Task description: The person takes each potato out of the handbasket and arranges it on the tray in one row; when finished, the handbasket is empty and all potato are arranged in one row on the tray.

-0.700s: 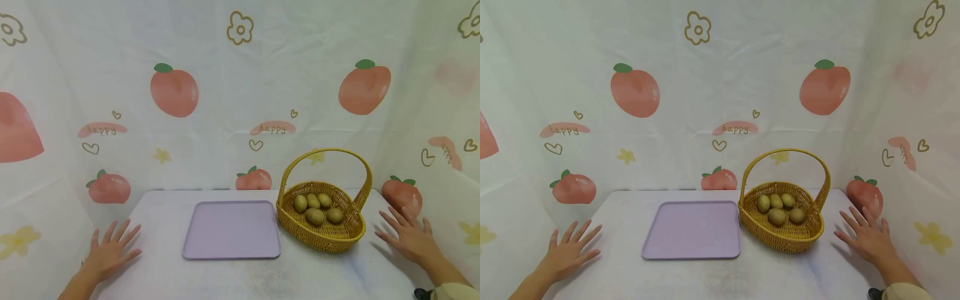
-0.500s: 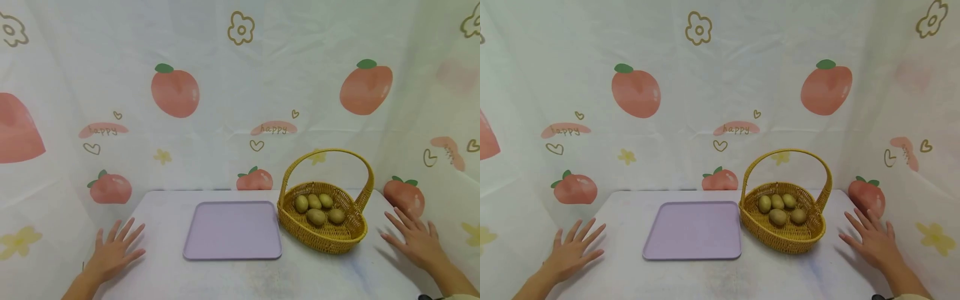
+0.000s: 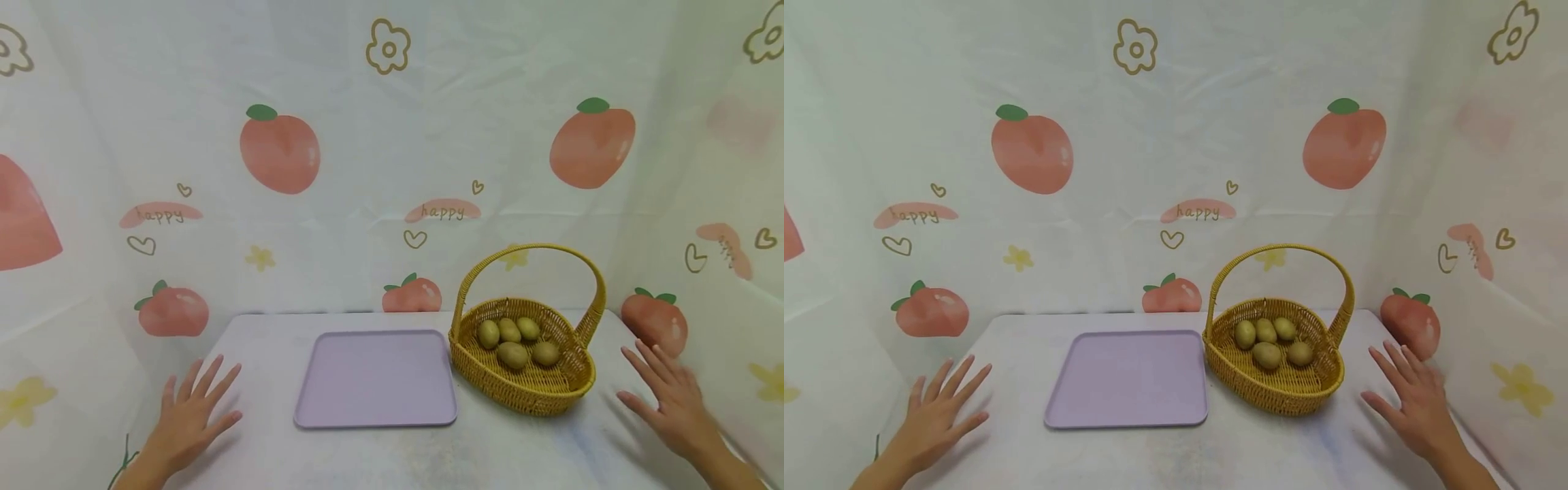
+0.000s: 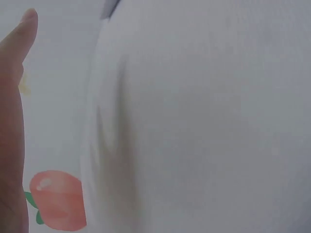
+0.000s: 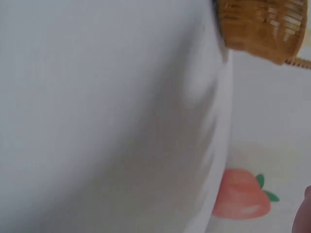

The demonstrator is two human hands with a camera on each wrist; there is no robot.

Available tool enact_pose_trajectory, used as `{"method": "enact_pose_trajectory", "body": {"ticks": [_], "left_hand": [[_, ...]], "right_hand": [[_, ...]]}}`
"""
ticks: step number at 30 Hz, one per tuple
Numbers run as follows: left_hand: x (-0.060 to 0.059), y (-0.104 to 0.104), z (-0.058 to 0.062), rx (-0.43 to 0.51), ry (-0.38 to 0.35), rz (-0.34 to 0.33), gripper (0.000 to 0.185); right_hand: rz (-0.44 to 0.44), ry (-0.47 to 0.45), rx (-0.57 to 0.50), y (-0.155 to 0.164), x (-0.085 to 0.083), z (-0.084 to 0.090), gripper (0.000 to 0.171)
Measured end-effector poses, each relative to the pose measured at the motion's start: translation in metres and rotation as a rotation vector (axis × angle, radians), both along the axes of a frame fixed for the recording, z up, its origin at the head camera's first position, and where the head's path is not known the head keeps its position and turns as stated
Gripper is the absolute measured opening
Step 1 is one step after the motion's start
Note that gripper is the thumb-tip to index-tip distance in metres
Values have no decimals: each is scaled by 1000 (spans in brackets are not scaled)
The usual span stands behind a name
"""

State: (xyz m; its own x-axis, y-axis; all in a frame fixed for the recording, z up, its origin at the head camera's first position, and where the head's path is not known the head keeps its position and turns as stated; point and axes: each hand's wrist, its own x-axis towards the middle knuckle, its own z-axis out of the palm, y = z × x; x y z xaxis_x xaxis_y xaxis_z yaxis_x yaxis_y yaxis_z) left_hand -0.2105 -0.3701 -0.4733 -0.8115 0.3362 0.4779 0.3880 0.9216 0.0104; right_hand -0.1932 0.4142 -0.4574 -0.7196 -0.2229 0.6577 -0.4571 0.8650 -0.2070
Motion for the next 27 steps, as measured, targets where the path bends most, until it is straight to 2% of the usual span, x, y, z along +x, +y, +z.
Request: {"method": "enact_pose_trajectory", "body": {"ticks": [7,15,18,23,27], "left_hand": [[3,13,10,94,42,-33,81],[3,26,23,203,70,-98,80],[3,32,30,257,50,-117,78],[7,43,45,393,-41,-130,78],[10,51,59,509,-103,-141,75]], "right_hand": [[151,99,-117,-25,-2,12,66],[194,51,-206,-57,-3,29,73],[212,47,-222,-67,-7,35,75],[246,35,-241,-80,-17,45,78],[227,10,-256,-91,-26,54,76]]}}
